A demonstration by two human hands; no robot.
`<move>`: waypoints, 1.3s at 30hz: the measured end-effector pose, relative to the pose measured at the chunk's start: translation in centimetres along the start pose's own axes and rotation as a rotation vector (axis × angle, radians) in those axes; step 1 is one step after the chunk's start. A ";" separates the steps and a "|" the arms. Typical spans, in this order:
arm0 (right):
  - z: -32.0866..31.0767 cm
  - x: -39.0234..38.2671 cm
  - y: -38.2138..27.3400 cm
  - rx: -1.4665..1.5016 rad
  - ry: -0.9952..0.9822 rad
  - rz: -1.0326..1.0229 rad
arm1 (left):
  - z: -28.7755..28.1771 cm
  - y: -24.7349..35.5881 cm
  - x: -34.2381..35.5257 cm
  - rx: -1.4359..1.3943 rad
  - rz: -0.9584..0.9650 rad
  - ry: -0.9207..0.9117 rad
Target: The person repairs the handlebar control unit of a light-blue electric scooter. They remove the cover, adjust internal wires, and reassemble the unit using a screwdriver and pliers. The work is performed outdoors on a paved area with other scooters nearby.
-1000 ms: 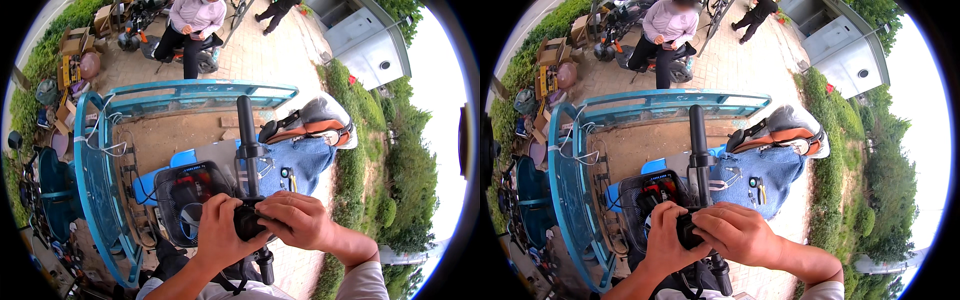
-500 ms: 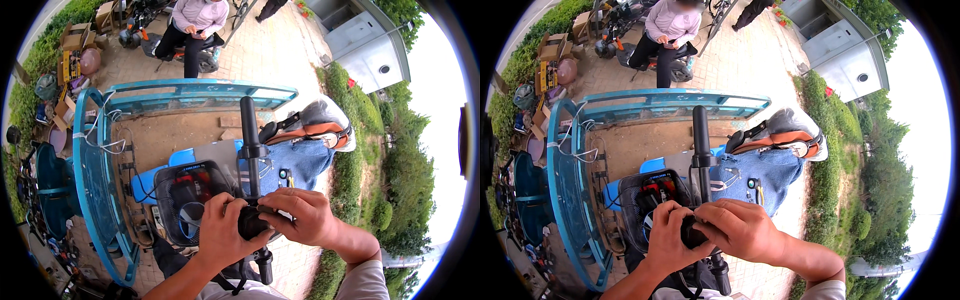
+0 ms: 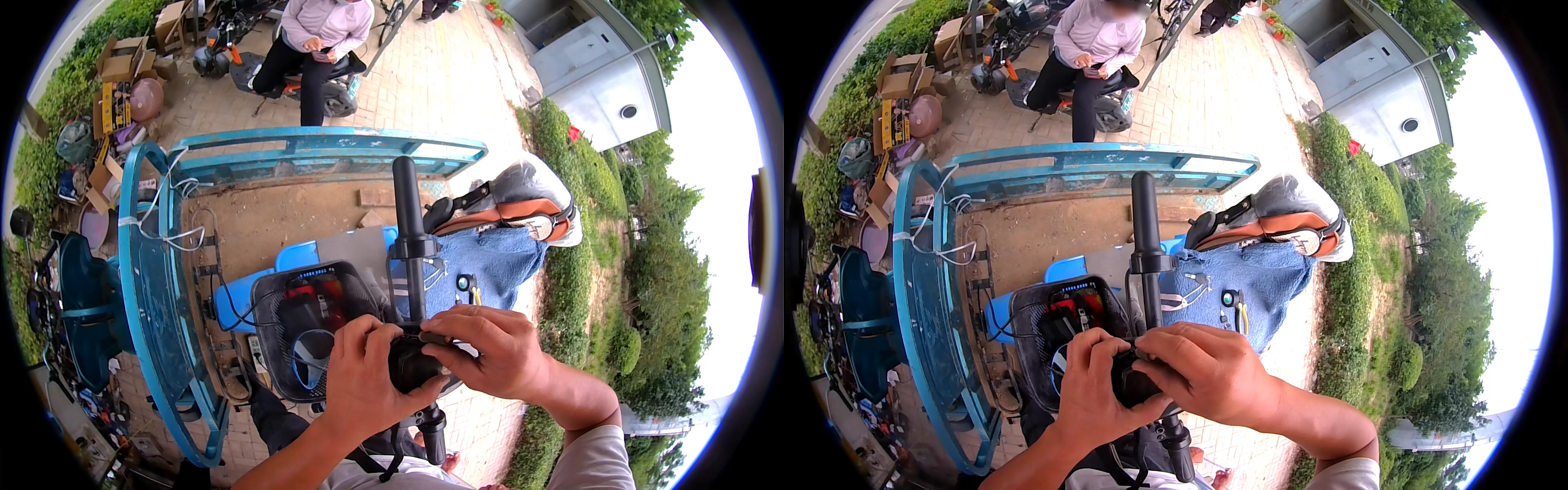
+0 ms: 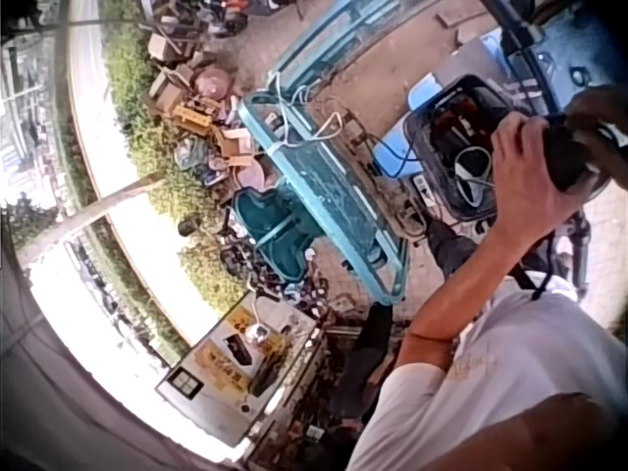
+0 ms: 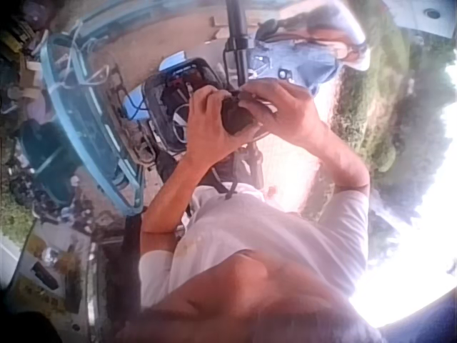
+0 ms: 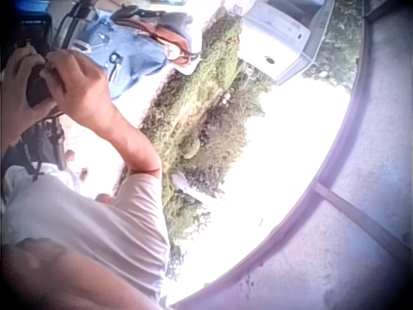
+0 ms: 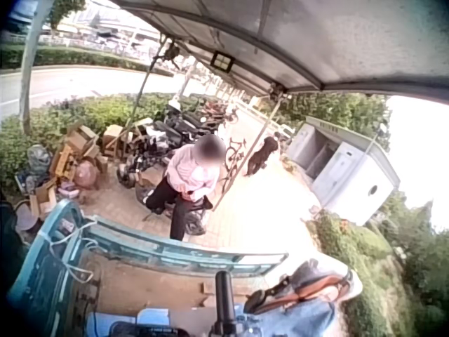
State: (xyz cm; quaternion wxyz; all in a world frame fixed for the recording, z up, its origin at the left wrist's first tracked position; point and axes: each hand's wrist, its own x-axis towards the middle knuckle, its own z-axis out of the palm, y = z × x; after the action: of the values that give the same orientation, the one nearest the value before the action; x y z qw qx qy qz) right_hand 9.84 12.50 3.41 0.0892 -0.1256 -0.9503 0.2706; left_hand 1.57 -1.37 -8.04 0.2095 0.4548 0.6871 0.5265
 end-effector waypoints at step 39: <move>2.3 -0.7 -0.7 -0.260 -0.050 -0.287 | 0.6 0.3 -0.7 -0.098 -0.118 0.057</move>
State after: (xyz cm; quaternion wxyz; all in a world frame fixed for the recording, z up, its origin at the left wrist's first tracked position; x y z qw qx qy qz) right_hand 9.84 10.57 1.82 0.0864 0.0073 -0.9873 0.1329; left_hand 2.49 -1.60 -8.15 0.2425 0.3877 0.6918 0.5588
